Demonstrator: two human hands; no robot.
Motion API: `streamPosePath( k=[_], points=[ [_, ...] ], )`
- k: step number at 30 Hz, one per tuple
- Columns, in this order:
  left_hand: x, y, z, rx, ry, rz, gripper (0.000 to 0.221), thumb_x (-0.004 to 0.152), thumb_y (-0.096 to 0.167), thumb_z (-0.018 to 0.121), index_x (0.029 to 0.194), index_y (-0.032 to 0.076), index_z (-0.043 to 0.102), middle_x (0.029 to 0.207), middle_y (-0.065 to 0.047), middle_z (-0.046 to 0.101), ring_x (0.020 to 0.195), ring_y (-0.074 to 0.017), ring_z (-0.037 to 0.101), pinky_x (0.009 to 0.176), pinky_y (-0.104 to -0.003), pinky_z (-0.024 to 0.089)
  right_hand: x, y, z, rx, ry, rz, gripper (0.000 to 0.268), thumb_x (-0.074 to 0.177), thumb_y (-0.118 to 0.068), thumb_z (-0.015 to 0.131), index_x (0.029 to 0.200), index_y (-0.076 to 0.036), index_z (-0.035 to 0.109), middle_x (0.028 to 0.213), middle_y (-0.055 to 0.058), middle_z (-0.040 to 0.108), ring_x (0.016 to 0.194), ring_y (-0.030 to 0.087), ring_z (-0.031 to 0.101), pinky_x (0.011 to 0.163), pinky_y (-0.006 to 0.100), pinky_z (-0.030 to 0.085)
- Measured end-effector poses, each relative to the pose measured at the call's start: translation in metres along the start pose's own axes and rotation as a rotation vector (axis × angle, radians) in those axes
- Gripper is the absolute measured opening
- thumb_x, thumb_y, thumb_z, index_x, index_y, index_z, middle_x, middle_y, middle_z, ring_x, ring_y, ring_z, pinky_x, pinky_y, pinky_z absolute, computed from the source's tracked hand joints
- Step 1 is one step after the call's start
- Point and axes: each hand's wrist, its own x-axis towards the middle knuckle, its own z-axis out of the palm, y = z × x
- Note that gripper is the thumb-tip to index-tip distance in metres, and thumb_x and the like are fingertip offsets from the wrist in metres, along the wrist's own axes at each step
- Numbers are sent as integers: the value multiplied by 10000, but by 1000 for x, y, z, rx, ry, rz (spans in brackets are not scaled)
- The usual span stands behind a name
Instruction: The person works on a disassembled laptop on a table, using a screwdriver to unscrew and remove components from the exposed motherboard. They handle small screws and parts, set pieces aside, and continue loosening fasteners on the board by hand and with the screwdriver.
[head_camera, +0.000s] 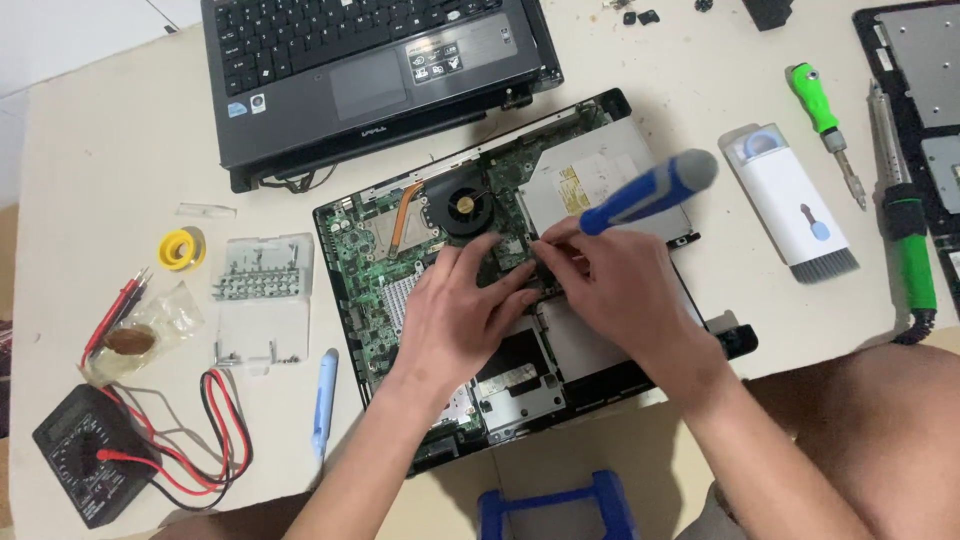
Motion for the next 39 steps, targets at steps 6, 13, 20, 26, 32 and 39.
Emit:
streamPosePath(
  k=[6, 13, 20, 26, 32, 39],
  points=[
    [16, 9, -42, -462, 341, -21, 288, 868, 299, 748, 1139, 202, 728, 1098, -61, 679, 1089, -236, 606, 1013, -408, 455, 16, -8, -20, -38, -155, -6, 160, 963, -205, 631, 862, -103, 701, 668, 100, 706, 641, 325, 702, 654, 461, 562],
    [44, 57, -61, -693, 445, -46, 488, 865, 186, 805, 1305, 159, 594, 1094, -77, 724, 1063, -278, 707, 871, -411, 609, 24, 0, 1, -303, -175, 58, 267, 844, -229, 515, 627, -91, 586, 520, 113, 569, 583, 401, 626, 574, 514, 517],
    [50, 66, -67, -557, 549, -113, 321, 808, 190, 829, 1065, 122, 650, 917, -96, 745, 859, -288, 753, 761, -440, 623, 26, 2, 13, -376, -202, 30, 269, 819, -231, 584, 580, -127, 521, 465, 58, 526, 538, 317, 635, 551, 450, 520],
    [53, 46, -70, -562, 420, -78, 223, 889, 286, 763, 1078, 188, 697, 1052, -66, 756, 1280, -316, 567, 1138, -668, 123, 42, -70, -136, -12, -400, 316, 496, 871, -328, 696, 1305, -131, 560, 1150, 207, 657, 1029, 384, 662, 905, 528, 512],
    [62, 31, -65, -503, 221, 79, 234, 961, 89, 614, 1155, 218, 590, 1046, 71, 753, 988, -206, 733, 1144, -620, 130, 84, -93, -164, -71, -598, -234, 521, 973, -279, 449, 1476, -149, 422, 1485, 159, 449, 1284, 317, 468, 1072, 478, 354],
    [63, 57, -68, -524, 351, 154, 271, 1006, 325, 577, 1209, 147, 603, 1103, -108, 731, 1136, -354, 647, 1133, -700, 180, 94, -82, -146, -292, -518, -330, 194, 959, -198, 579, 848, -88, 694, 756, 111, 673, 769, 386, 694, 717, 455, 567]
  ],
)
